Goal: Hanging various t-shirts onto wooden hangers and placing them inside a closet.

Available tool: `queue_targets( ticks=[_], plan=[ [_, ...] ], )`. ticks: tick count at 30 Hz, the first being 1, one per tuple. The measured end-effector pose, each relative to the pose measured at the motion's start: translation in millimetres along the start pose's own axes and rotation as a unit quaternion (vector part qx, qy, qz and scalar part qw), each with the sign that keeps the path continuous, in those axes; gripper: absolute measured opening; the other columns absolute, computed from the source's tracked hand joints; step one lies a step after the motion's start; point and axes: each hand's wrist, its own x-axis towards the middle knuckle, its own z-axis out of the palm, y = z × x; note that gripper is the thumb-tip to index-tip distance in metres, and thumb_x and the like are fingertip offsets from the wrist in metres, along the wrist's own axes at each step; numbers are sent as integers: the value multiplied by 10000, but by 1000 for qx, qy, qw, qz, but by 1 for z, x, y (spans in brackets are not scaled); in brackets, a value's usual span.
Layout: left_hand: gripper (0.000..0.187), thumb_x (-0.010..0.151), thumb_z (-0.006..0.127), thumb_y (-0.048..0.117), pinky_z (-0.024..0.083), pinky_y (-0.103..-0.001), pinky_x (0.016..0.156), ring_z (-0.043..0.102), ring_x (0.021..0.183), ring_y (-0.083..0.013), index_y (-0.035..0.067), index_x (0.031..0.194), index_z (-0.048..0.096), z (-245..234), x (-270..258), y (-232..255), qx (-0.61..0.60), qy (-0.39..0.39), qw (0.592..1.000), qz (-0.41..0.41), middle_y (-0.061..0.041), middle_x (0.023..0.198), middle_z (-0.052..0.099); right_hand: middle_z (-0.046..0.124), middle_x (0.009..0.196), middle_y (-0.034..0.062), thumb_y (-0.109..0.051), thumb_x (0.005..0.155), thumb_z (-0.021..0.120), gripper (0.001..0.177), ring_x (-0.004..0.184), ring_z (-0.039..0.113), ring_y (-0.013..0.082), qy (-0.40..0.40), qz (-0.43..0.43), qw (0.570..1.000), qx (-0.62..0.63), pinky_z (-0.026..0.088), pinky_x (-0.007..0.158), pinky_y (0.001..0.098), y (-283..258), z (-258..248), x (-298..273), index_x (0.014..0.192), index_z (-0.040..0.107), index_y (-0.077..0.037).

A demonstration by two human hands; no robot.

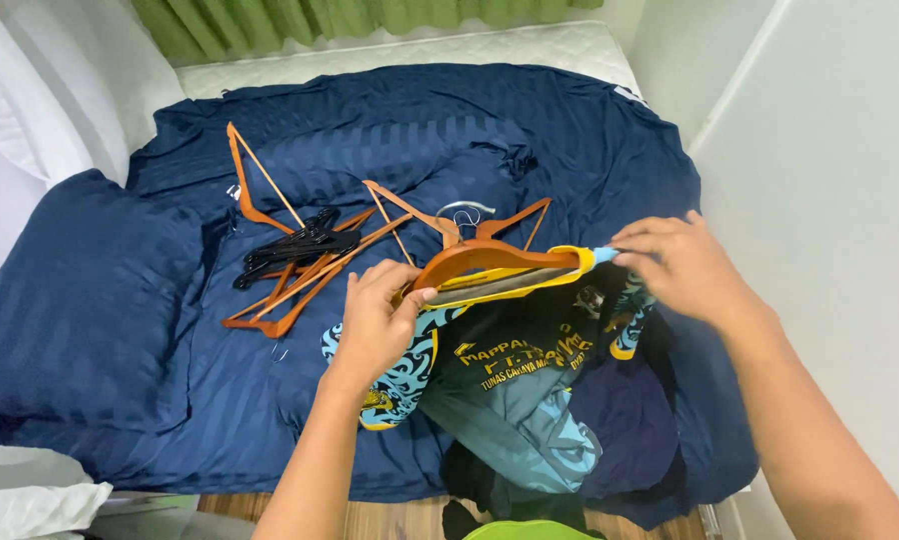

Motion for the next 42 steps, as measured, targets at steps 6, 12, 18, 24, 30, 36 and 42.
queue_targets(
  ticks=[6, 12, 18, 24, 30, 36, 42],
  plan=[
    [172, 876, 729, 175, 380, -562, 1023, 658, 837, -306, 38, 980, 723, -5, 9, 16, -10, 21, 1000, 17, -95, 892, 705, 702, 1194, 44, -334, 795, 792, 442, 1154, 622, 280, -7, -56, 998, 25, 252, 1123, 588, -46, -13, 14, 1195, 751, -150],
    [165, 872, 726, 163, 463, -381, 846, 671, 888, -280, 42, 982, 746, -10, 8, 20, -44, 11, 997, 54, -102, 916, 745, 704, 1169, 34, -304, 787, 799, 395, 1071, 634, 265, -15, -110, 991, 80, 349, 1065, 520, -67, -9, 25, 1139, 746, -132],
    [207, 831, 777, 196, 467, -394, 901, 691, 932, -289, 57, 985, 776, -13, 0, 19, -36, 11, 998, 42, -107, 957, 768, 690, 1149, 48, -219, 883, 729, 199, 1091, 635, 280, 12, -132, 984, 122, 406, 1052, 478, -69, 4, 24, 1018, 700, -76],
    [405, 698, 866, 229, 514, -409, 829, 677, 932, -333, 40, 1032, 739, -21, -16, 6, 3, 10, 999, 46, -137, 998, 748, 673, 1205, 71, -186, 831, 744, 216, 1072, 643, 303, 15, -104, 986, 132, 495, 946, 403, -74, 7, 20, 986, 720, -38],
    [265, 831, 794, 146, 539, -401, 836, 700, 948, -338, 26, 1060, 735, -17, -33, -16, 23, 32, 999, 25, -150, 1009, 754, 688, 1154, 83, -204, 812, 770, 253, 1078, 657, 301, -44, -102, 983, 149, 508, 925, 392, -89, 12, 22, 989, 726, -29],
    [243, 875, 727, 93, 525, -416, 811, 673, 927, -369, -15, 1091, 700, -31, -47, -16, 17, 58, 998, -1, -183, 1001, 723, 699, 1137, 109, -192, 798, 776, 305, 1073, 666, 313, -71, -165, 971, 155, 512, 924, 401, -103, 26, 35, 1042, 726, -17],
    [228, 911, 685, 86, 514, -413, 744, 663, 819, -348, -7, 1120, 681, -49, -64, -21, 16, 66, 995, -78, -185, 942, 702, 699, 1149, 113, -186, 822, 765, 310, 1061, 682, 298, -91, -175, 961, 192, 526, 899, 377, -127, 41, 50, 1050, 695, 10]
  ],
)
